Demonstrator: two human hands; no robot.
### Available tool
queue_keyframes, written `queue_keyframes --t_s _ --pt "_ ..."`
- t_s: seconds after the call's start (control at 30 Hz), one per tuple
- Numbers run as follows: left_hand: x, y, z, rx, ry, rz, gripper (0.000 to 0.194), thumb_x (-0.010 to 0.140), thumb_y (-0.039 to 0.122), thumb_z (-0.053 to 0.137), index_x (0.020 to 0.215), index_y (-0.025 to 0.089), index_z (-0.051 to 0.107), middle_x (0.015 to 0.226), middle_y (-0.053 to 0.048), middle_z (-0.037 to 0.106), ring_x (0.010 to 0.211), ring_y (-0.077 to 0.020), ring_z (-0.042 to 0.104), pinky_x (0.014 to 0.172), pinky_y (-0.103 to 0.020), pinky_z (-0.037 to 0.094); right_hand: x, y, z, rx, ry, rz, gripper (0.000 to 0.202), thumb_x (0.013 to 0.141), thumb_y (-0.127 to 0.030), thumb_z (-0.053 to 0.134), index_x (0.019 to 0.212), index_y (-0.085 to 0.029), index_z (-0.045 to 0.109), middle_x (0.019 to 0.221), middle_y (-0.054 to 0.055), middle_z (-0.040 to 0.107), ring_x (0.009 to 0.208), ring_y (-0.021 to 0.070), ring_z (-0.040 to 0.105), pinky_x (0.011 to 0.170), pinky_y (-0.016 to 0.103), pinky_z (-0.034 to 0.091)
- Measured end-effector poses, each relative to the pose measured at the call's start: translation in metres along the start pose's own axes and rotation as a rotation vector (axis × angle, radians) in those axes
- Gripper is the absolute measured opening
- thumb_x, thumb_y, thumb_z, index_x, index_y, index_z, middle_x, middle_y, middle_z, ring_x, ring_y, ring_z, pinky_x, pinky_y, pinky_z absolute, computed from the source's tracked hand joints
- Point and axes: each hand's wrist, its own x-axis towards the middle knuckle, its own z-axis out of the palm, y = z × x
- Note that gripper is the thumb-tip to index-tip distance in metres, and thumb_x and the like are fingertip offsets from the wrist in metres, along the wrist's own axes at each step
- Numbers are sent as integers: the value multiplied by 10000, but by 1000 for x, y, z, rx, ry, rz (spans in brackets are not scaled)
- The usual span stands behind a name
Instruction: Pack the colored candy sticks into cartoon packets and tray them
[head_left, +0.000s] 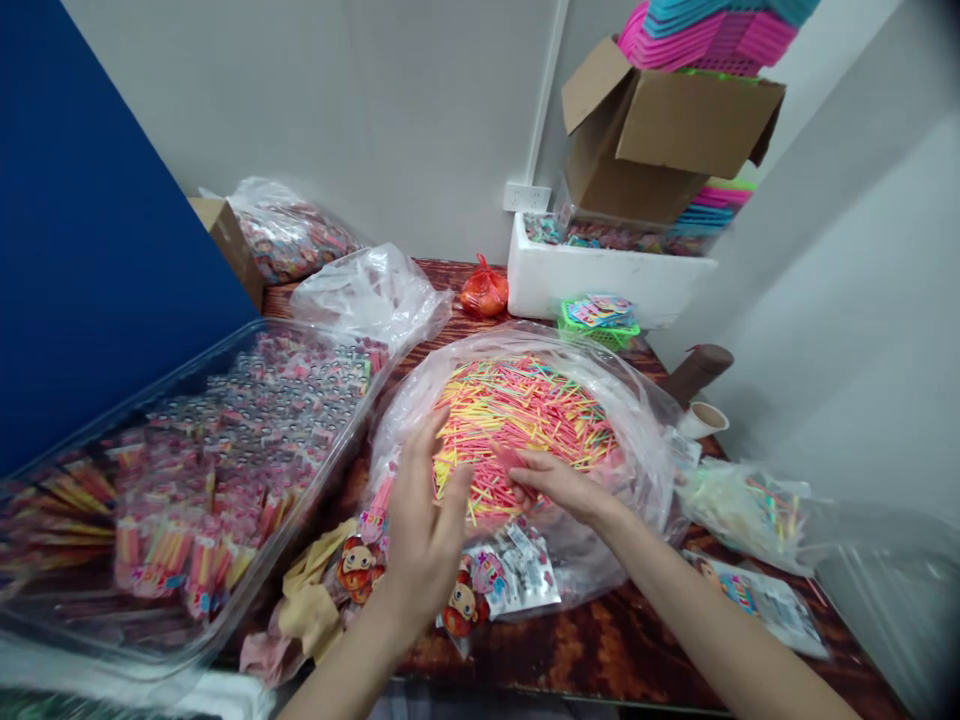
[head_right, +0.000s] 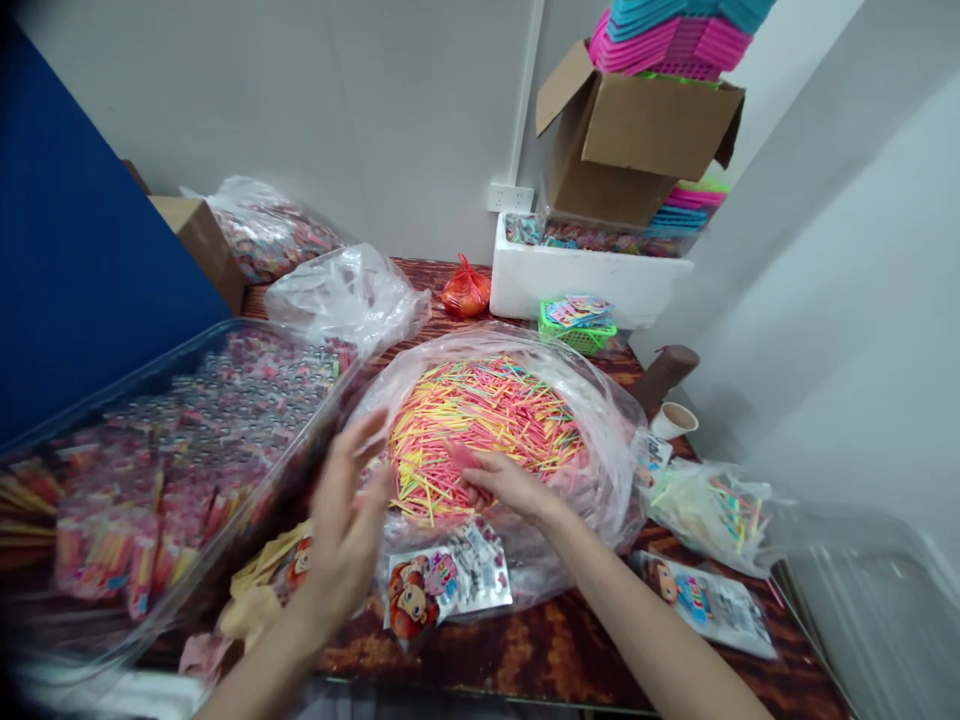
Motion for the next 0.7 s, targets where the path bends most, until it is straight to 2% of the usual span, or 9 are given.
queue_keyframes --t_s 0.07,0.13,0.23,0.3,0.4,0.53,0.6,0.7 --pt "17 -24 34 16 -141 -35 448 961 315 460 1398 230 414 1410 -109 487 1328 -250 428 1112 -486 346 -8 5 15 160 -64 20 233 794 -406 626 710 -192 588 578 -40 587 488 99 521 503 225 401" --pt "20 -42 60 11 -290 -66 421 974 310 412 1381 208 437 1380 -116 523 1306 -240 462 1102 -472 360 -10 12 27 199 -74 13 189 772 -354 639 692 -191 587 560 -44 574 483 104 505 501 232 394" --pt "8 -51 78 -37 -435 -70 375 981 298 377 1314 195 517 1273 -117 608 1202 -225 557 1038 -430 430 -7 20 36 197 -21 -17 158 722 -251 640 605 -188 554 509 -59 527 485 100 466 497 224 359" --pt "0 -49 77 -53 -408 -78 397 975 300 392 1349 196 481 1323 -123 575 1252 -228 520 1070 -437 398 -4 21 35 192 56 -59 140 706 -216 639 600 -186 553 542 -61 537 527 101 473 521 221 364" --pt "-11 -44 63 -44 -279 -120 451 970 304 416 1411 208 397 1417 -127 489 1328 -232 442 1109 -450 345 -8 16 33 197 237 -157 61 751 -232 640 723 -190 606 638 -52 584 614 118 522 594 236 409" --pt "-38 -40 42 -43 -327 -196 336 957 304 458 1277 239 538 1287 -92 595 1220 -229 533 1034 -415 411 -27 15 42 309 460 -209 120 836 -314 627 863 -198 636 720 -20 638 699 141 581 685 265 445" --pt "-51 -38 37 -73 -341 -279 316 949 310 478 1247 245 558 1266 -85 608 1198 -226 547 1025 -408 412 -36 17 53 408 492 -228 145 840 -338 642 877 -198 643 744 -8 651 718 147 593 706 274 455" --pt "-59 -36 40 -192 -333 -420 409 919 298 526 1321 238 485 1245 -93 621 1155 -217 577 996 -398 433 -42 17 69 583 503 -251 173 813 -363 684 847 -195 660 730 -1 652 717 155 599 720 290 469"
